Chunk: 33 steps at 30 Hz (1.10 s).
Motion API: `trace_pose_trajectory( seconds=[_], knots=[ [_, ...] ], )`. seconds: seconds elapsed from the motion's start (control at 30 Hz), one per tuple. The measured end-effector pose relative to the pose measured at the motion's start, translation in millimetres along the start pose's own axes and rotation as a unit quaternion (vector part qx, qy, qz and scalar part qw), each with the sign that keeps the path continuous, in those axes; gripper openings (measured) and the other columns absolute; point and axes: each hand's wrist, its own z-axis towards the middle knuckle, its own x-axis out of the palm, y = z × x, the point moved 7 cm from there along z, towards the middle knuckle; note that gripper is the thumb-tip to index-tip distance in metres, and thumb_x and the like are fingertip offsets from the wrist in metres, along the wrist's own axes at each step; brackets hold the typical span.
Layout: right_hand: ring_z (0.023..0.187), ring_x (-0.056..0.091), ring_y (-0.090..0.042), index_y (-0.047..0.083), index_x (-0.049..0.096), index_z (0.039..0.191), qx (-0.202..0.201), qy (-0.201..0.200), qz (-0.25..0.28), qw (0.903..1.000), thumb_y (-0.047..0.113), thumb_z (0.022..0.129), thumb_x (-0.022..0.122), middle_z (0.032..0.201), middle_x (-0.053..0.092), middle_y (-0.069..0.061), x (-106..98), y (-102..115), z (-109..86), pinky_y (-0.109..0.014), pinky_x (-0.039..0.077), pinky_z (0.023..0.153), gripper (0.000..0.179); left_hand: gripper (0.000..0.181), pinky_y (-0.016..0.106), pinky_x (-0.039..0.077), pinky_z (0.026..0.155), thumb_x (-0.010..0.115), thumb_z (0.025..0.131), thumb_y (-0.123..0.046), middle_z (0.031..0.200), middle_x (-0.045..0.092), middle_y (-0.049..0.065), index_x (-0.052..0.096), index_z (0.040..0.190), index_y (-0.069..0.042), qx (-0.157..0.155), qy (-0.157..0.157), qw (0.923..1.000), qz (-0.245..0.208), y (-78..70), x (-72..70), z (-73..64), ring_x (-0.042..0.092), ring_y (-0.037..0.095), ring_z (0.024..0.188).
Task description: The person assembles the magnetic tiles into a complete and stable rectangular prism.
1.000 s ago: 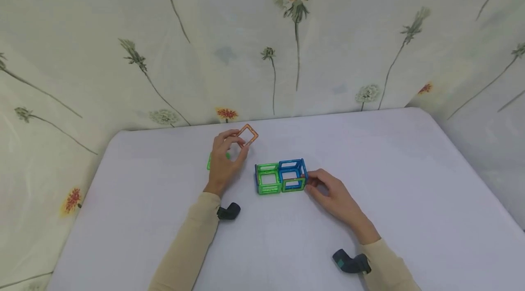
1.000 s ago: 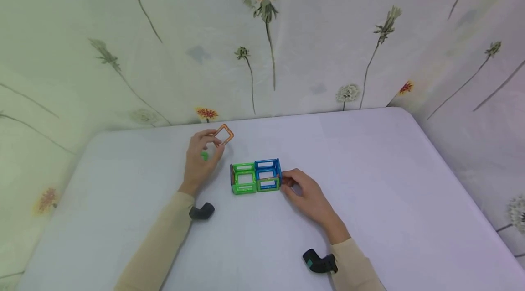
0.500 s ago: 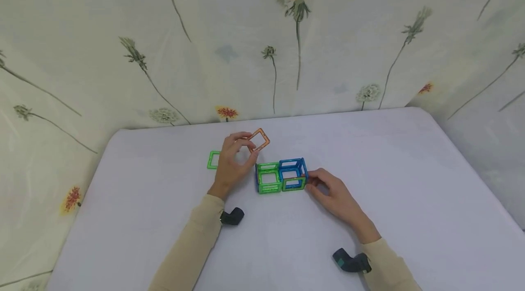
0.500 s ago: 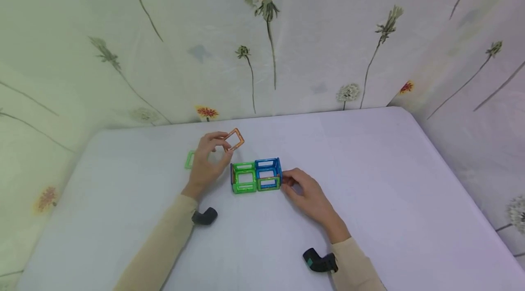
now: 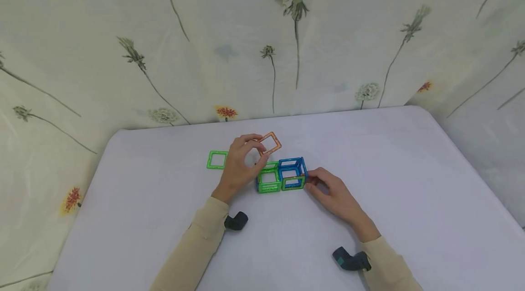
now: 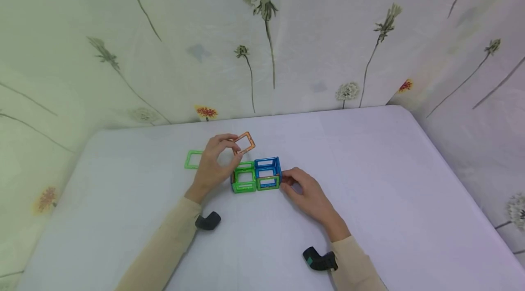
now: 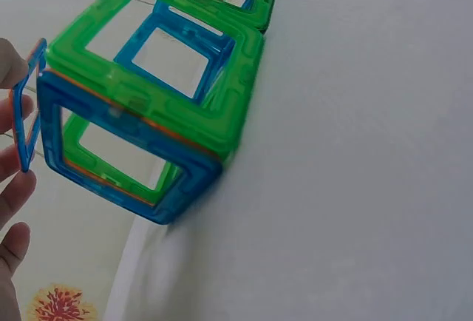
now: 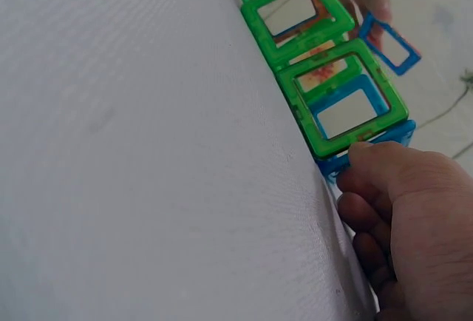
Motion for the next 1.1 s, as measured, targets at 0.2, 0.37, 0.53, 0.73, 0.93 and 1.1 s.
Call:
trace_pose_trajectory(
  seconds=[0.2,0.37,0.53,0.73,0.93,1.1],
  knots=[
    [0.090,0.055,-0.010,0.015,0.061,0.113,0.009,-0.004,-0.001,1.0000,0.009,0.090,0.063,0.101,0.062,0.003,-3.4,14.3,0.5,-0.023,0.049,0.081,0.023,0.016,0.040,0.039,0.101,0.069,0.085,-0.032,0.122,0.060,-0.001,0.067,0.092,-0.018,0.019,0.017,0.9996,0.010,-8.2,-0.7,2.8,0.050,0.015,0.118],
    [0.089,0.055,-0.010,0.009,0.062,0.112,0.009,0.000,0.002,1.0000,0.006,0.090,0.062,0.100,0.062,0.001,-9.1,33.6,-0.1,-0.022,0.050,0.081,0.022,0.015,0.040,0.039,0.098,0.069,0.084,-0.033,0.121,0.061,-0.002,0.066,0.089,-0.019,0.036,0.032,0.9988,0.012,-15.1,-0.3,4.3,0.051,0.015,0.117],
    [0.090,0.056,-0.011,0.009,0.063,0.112,0.006,0.003,0.013,0.9999,0.007,0.091,0.061,0.101,0.062,0.001,-8.8,34.2,0.2,-0.021,0.049,0.082,0.022,0.015,0.040,0.039,0.095,0.070,0.084,-0.033,0.120,0.061,-0.002,0.066,0.088,-0.020,0.049,0.051,0.9975,0.011,-21.9,1.4,4.4,0.051,0.014,0.116],
    [0.090,0.056,-0.014,0.008,0.063,0.112,0.004,0.007,0.014,0.9999,0.005,0.090,0.062,0.100,0.063,-0.001,-8.9,36.4,0.7,-0.020,0.049,0.081,0.022,0.015,0.039,0.039,0.096,0.071,0.084,-0.034,0.121,0.061,-0.003,0.067,0.089,-0.020,0.050,0.077,0.9958,0.009,-29.3,8.3,3.1,0.052,0.014,0.116],
    [0.090,0.056,-0.011,0.012,0.063,0.113,0.001,-0.001,0.011,0.9999,0.007,0.090,0.062,0.101,0.062,0.002,-4.5,19.0,0.9,-0.022,0.049,0.081,0.023,0.014,0.038,0.040,0.093,0.070,0.083,-0.034,0.119,0.062,-0.003,0.067,0.087,-0.022,0.060,0.086,0.9943,0.017,-35.8,13.8,1.4,0.053,0.013,0.114],
    [0.091,0.055,-0.005,0.021,0.063,0.113,-0.004,-0.003,0.006,1.0000,0.014,0.091,0.062,0.102,0.061,0.009,-0.9,2.4,0.7,-0.019,0.048,0.081,0.022,0.015,0.037,0.040,0.091,0.072,0.082,-0.035,0.119,0.063,-0.003,0.068,0.085,-0.021,0.070,0.090,0.9933,0.019,-39.7,16.2,0.2,0.054,0.014,0.113]
  ],
)
